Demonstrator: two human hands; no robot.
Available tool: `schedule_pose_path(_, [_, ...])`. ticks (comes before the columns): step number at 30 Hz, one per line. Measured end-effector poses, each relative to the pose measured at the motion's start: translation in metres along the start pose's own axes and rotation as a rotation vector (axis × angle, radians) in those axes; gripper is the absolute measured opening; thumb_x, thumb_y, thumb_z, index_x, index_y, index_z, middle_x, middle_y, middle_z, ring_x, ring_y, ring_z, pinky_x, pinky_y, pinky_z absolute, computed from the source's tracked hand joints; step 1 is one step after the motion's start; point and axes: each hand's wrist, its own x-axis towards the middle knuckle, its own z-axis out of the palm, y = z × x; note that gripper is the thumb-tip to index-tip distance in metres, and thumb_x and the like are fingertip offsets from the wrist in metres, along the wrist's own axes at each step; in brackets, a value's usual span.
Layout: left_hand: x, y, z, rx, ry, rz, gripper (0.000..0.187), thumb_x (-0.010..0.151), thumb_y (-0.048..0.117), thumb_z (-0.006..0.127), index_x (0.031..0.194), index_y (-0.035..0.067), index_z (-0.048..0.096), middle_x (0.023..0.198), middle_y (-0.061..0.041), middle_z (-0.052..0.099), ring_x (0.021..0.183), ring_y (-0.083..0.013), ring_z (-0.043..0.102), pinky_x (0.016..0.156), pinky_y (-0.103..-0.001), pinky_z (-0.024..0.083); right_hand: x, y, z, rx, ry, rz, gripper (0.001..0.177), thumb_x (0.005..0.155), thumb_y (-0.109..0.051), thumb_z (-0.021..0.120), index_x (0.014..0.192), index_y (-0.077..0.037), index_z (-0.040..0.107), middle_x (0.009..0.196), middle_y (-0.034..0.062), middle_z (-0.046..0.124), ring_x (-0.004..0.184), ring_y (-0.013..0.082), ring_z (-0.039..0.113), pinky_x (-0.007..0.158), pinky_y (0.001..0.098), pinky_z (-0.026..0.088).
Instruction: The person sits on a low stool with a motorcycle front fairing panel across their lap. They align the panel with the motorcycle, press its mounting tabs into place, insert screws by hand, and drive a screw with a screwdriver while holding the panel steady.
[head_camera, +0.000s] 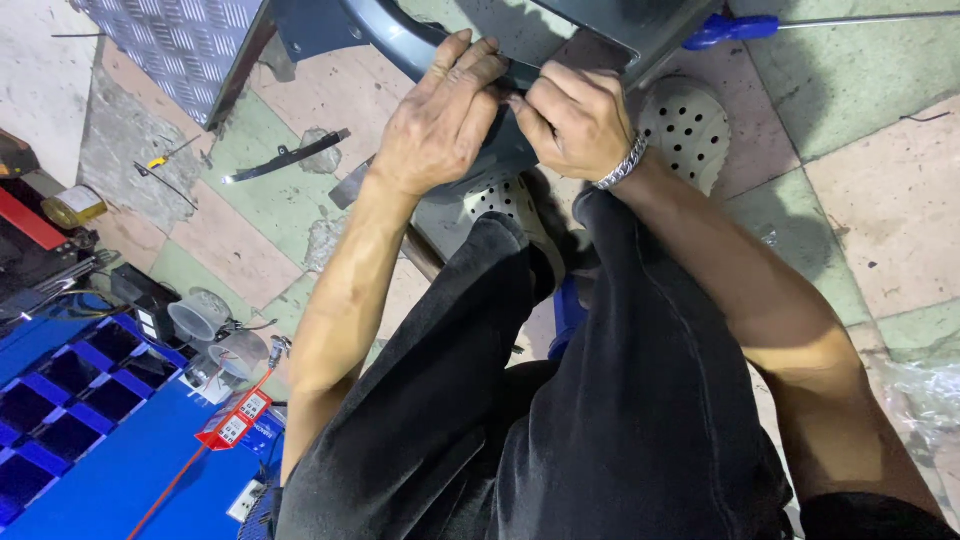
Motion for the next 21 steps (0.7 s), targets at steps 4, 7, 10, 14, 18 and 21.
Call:
schedule_pose_path(4, [-0.001,0.006,0.015,-0.019,0.127,-0.063,0.025,0.106,-0.005,0.042,0.090,-0.012,0.060,0.103,-0.029,0.066,0.107,-0.0401,0.071,0.103,-0.054,0.056,-0.007,0.001,0.005,0.033,0.107,0.070,0.035,0.107,-0.009,0.064,0.074,-0.004,0.050,0.068,0.0079,0.045,0.049,0.0251,0.040,0.047,0.0394,0.037])
schedule_pose_path(7, [-0.015,0.002,0.030,-0.159,0.170,-0.183,0.020,0.106,-0.003,0.040,0.093,-0.010,0.053,0.103,-0.028,0.065,0.106,-0.0392,0.070,0.103,-0.055,0.056,-0.010,0.002,0.005,0.070,0.132,0.121,0.036,0.109,-0.012,0.060,0.076,-0.003,0.052,0.068,0.0082,0.046,0.049,0.0242,0.038,0.046,0.0390,0.035])
schedule_pose_path(10, [-0.015,0.000,0.015,-0.266,0.070,-0.246,0.015,0.109,0.005,0.051,0.107,-0.009,0.057,0.113,-0.025,0.065,0.115,-0.0372,0.067,0.112,-0.053,0.044,-0.008,0.000,-0.001,0.107,0.083,0.115,0.037,0.113,-0.017,0.056,0.080,-0.002,0.053,0.072,0.0098,0.047,0.053,0.0254,0.042,0.048,0.0398,0.039])
schedule_pose_path(14, [-0.014,-0.005,-0.005,-0.282,-0.096,-0.242,0.084,0.093,0.070,0.065,0.126,-0.008,0.061,0.134,-0.026,0.061,0.136,-0.0431,0.050,0.118,-0.061,0.029,-0.011,0.002,-0.002,0.100,0.023,0.146,0.036,0.115,-0.022,0.051,0.085,-0.002,0.055,0.077,0.0083,0.050,0.056,0.0232,0.048,0.048,0.0372,0.045])
schedule_pose_path(18, [-0.009,-0.009,-0.012,-0.155,-0.003,-0.156,0.030,0.110,0.025,0.070,0.119,-0.004,0.070,0.127,-0.024,0.068,0.126,-0.0438,0.060,0.115,-0.059,0.036,-0.001,-0.003,-0.007,0.100,-0.009,0.133,0.037,0.116,-0.023,0.047,0.086,-0.001,0.055,0.079,0.0096,0.050,0.056,0.0245,0.047,0.048,0.0377,0.044])
schedule_pose_path(21, [-0.015,-0.006,-0.002,-0.124,0.082,-0.150,0.023,0.109,0.012,0.065,0.106,-0.009,0.072,0.116,-0.027,0.073,0.117,-0.0424,0.069,0.112,-0.059,0.041,0.001,-0.007,-0.006,0.129,0.007,0.155,0.058,0.102,-0.061,0.059,0.084,-0.006,0.053,0.082,0.0059,0.050,0.060,0.0170,0.050,0.050,0.0321,0.047])
